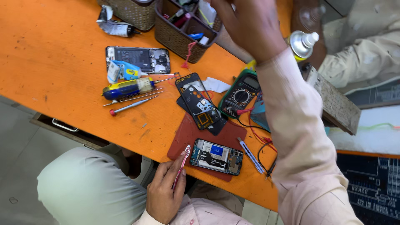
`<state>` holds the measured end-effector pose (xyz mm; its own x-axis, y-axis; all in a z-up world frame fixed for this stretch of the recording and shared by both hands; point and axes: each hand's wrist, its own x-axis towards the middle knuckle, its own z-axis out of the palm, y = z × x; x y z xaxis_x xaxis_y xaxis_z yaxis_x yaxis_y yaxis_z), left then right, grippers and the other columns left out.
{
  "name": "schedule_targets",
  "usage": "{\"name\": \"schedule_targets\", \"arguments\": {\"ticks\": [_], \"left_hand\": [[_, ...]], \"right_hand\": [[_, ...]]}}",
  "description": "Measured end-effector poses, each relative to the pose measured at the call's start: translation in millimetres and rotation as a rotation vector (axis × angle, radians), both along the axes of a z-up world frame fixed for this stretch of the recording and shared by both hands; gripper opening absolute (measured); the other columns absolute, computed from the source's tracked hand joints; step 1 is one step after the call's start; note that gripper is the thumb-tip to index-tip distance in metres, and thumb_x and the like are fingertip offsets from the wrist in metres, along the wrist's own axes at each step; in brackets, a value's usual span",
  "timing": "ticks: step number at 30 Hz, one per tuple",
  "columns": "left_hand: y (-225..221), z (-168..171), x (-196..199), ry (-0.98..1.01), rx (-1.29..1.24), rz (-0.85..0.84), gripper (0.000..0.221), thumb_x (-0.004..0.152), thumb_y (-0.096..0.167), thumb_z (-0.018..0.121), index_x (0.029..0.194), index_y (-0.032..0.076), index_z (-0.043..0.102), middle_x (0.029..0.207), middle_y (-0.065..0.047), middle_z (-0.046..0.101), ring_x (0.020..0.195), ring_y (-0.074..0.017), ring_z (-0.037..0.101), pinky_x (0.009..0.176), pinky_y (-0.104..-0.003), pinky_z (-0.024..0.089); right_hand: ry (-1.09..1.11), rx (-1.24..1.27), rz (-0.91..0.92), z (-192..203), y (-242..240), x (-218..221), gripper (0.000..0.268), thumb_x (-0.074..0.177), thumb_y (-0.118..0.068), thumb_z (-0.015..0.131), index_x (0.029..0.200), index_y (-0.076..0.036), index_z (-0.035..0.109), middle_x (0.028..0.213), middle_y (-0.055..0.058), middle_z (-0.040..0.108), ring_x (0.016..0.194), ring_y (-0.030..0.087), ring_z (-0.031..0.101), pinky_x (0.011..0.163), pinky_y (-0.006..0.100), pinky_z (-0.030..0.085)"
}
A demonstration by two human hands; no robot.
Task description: The person cleans and handles internal components of a disassembled mobile phone using a toothbrush and their hands, including the motherboard and chassis, while seated at a workbench.
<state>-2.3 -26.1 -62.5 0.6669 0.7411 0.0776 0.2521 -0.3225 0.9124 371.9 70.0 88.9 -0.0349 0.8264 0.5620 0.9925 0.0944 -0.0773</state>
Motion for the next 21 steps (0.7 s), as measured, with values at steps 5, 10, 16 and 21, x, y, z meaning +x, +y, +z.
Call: {"name": "schedule_targets", "arguments": {"ticks": [5,10,16,21], "left_hand": [[-2,-4,2,0.003,0.026,-0.023,0.048,0.087,0.009,0.070,0.134,0.016,0.067,0.102,-0.011,0.069,0.083,-0.0262,0.074,0.069,-0.037,0.059],[-7,-8,7,-0.019,0.051,-0.014,0.046,0.086,0.011,0.071,0.132,0.018,0.068,0.101,-0.009,0.071,0.085,-0.0250,0.076,0.069,-0.037,0.059],[-14,-11,12,0.016,0.020,-0.049,0.046,0.085,0.012,0.071,0.131,0.019,0.068,0.101,-0.009,0.071,0.083,-0.0259,0.075,0.068,-0.037,0.060],[-17,-9,12,-0.019,0.070,-0.113,0.050,0.085,0.010,0.069,0.135,0.017,0.066,0.104,-0.012,0.068,0.087,-0.0294,0.072,0.072,-0.039,0.058]], "right_hand": [[0.152,-0.218,-0.054,94,-129,-98,0.013,0.089,-0.003,0.078,0.101,-0.002,0.072,0.096,0.011,0.072,0.085,0.025,0.069,0.075,0.038,0.053],[0.466,-0.412,-0.313,138,-252,-114,0.023,0.083,-0.012,0.078,0.105,-0.009,0.073,0.099,0.007,0.072,0.091,0.017,0.072,0.077,0.030,0.057],[0.514,-0.435,-0.686,94,-362,-113,0.024,0.083,-0.012,0.080,0.105,-0.009,0.073,0.100,0.007,0.071,0.091,0.019,0.071,0.078,0.032,0.056],[0.445,-0.339,-0.866,47,-395,-118,0.025,0.082,-0.011,0.081,0.106,-0.009,0.073,0.100,0.007,0.070,0.092,0.020,0.070,0.079,0.033,0.056]]}}
